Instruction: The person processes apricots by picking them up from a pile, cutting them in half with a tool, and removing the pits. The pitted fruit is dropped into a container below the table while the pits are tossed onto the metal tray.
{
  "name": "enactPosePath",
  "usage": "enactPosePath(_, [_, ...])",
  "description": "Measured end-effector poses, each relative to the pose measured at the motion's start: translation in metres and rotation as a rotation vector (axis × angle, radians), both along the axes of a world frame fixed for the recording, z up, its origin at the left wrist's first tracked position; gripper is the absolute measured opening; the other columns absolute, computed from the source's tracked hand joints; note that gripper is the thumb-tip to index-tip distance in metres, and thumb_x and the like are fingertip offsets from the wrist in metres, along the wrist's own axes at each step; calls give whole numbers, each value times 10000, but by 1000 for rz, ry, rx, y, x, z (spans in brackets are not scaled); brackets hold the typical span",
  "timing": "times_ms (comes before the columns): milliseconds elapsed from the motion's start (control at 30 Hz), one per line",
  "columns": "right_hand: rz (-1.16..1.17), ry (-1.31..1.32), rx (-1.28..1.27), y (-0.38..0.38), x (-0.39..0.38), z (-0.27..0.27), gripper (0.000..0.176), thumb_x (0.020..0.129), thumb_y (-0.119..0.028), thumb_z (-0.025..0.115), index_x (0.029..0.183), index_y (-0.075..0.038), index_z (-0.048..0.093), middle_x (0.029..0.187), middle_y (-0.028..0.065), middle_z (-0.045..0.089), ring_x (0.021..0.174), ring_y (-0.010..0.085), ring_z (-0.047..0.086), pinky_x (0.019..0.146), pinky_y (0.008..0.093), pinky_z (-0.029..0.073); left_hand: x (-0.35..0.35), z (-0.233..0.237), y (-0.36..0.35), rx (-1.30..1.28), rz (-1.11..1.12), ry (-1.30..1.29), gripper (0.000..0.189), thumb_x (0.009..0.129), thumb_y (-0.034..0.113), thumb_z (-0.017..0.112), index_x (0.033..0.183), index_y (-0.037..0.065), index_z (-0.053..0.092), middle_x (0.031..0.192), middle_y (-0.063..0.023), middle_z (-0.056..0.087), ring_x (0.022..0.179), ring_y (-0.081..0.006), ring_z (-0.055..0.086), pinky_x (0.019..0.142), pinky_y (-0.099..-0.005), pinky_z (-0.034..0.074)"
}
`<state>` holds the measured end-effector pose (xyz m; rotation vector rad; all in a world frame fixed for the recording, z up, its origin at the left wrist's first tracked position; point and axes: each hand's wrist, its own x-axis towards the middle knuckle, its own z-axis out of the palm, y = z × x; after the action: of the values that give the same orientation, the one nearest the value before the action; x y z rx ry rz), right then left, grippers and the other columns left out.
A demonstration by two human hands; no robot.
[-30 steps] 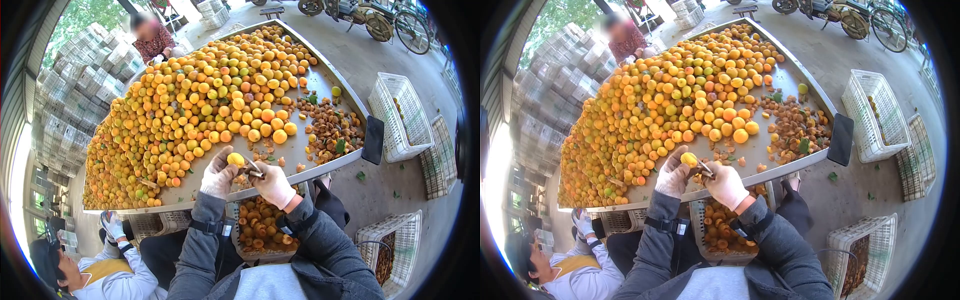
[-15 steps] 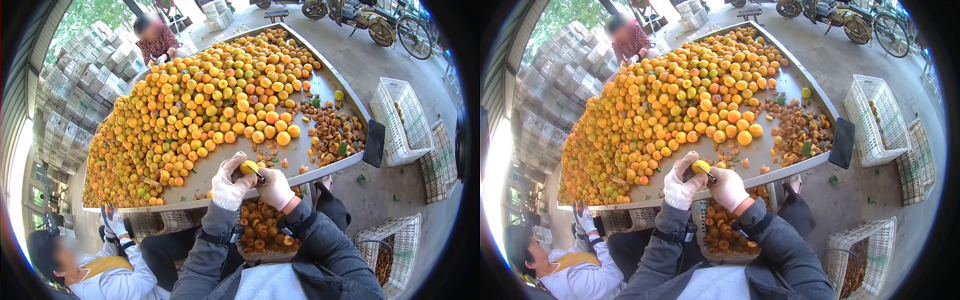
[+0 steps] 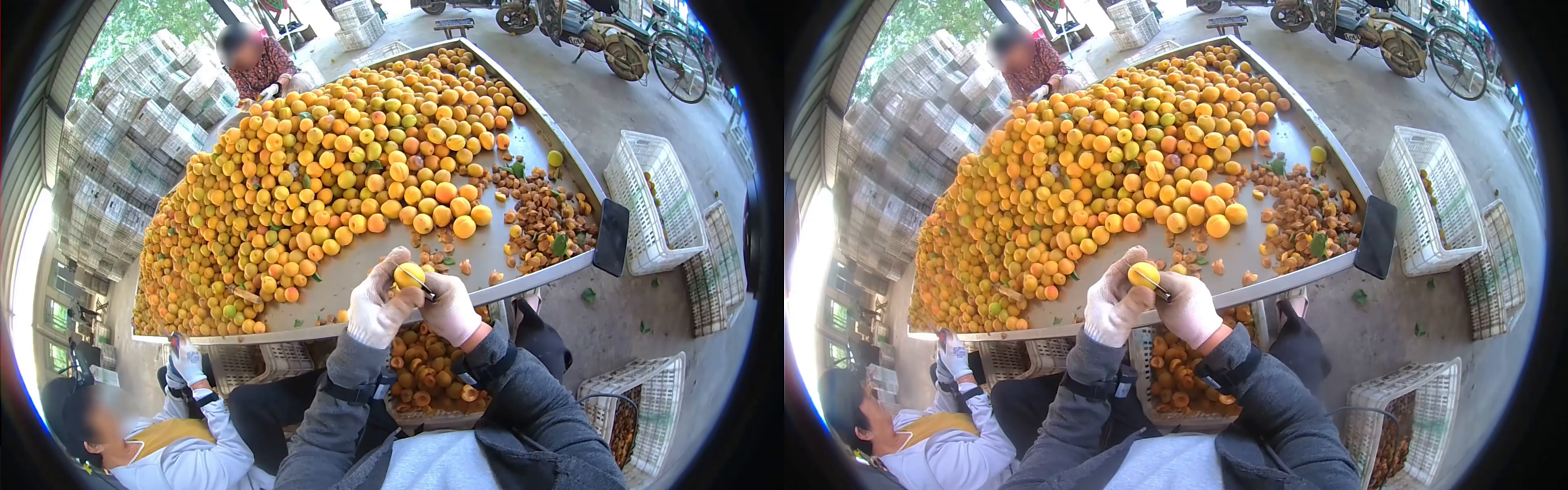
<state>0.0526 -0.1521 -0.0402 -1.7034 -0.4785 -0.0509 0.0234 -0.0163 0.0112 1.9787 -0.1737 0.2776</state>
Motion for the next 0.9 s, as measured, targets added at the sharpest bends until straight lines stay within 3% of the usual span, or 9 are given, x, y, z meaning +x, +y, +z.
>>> enactPosePath(100, [-32, -35, 6, 3, 1, -4, 184, 795, -81, 671, 976, -111, 683, 796, 136, 655, 763, 335, 648, 669, 368, 515, -3, -2, -2, -723, -94, 283, 655, 738, 189, 830, 1262, -59, 527, 1101, -68, 640, 986, -207, 627, 856, -337, 514])
enactPosePath(200, [-28, -110, -52, -3, 4, -2, 175, 791, -65, 672, 963, -98, 681, 804, 138, 658, 756, 329, 649, 669, 357, 515, -1, 11, 1, -389, -39, 218, 658, 745, 224, 831, 1261, -53, 531, 1103, -69, 638, 1005, -202, 623, 853, -343, 513])
enactPosePath(267, [23, -14, -72, -4, 4, 0, 201, 786, -44, 670, 977, -102, 685, 823, 133, 664, 760, 318, 653, 668, 351, 515, 4, 27, 3, 666, -24, -211, 632, 773, 241, 815, 1263, -44, 534, 1102, -68, 638, 1008, -200, 623, 847, -347, 514])
enactPosePath(300, [22, -15, -70, -4, 5, 1, 201, 786, -44, 670, 977, -102, 685, 823, 133, 664, 760, 318, 653, 668, 351, 515, 4, 27, 2, 668, -24, -212, 632, 773, 241, 815, 1263, -44, 534, 1102, -68, 638, 1008, -200, 623, 847, -347, 514])
enactPosePath(400, [30, -49, 0, -4, 5, -1, 229, 781, -31, 670, 999, -100, 687, 840, 136, 668, 773, 316, 658, 669, 349, 515, 0, 21, -4, 452, -36, -190, 609, 787, 254, 805, 1253, -37, 543, 1096, -76, 638, 995, -198, 625, 834, -351, 519])
enactPosePath(467, [24, -65, 99, -2, 3, -2, 252, 780, -24, 669, 1020, -97, 687, 836, 136, 668, 768, 314, 659, 670, 343, 514, -5, 7, -11, -528, -49, 92, 604, 778, 240, 813, 1241, -41, 547, 1094, -89, 637, 1000, -201, 623, 850, -349, 516])
enactPosePath(600, [-3, -85, 45, 1, 1, -5, 237, 769, -28, 675, 997, -95, 685, 814, 135, 661, 758, 317, 654, 666, 344, 513, -4, 3, -5, -527, -41, 293, 612, 762, 245, 826, 1227, -42, 552, 1098, -97, 635, 1023, -212, 623, 874, -352, 512])
enactPosePath(833, [12, -80, -52, -3, 3, 2, 211, 766, -41, 672, 965, -111, 684, 785, 129, 656, 737, 317, 650, 652, 355, 510, -2, 22, -12, 554, 56, -217, 541, 801, 122, 776, 1248, -50, 524, 1117, -129, 635, 941, -165, 629, 792, -307, 535])
enactPosePath(900, [26, 11, 40, -1, 3, -5, 238, 777, -42, 670, 1000, -123, 688, 791, 128, 659, 738, 313, 652, 658, 351, 512, -6, 11, -16, -562, -10, 185, 546, 798, 115, 778, 1254, -51, 528, 1132, -136, 632, 964, -179, 634, 817, -303, 530])
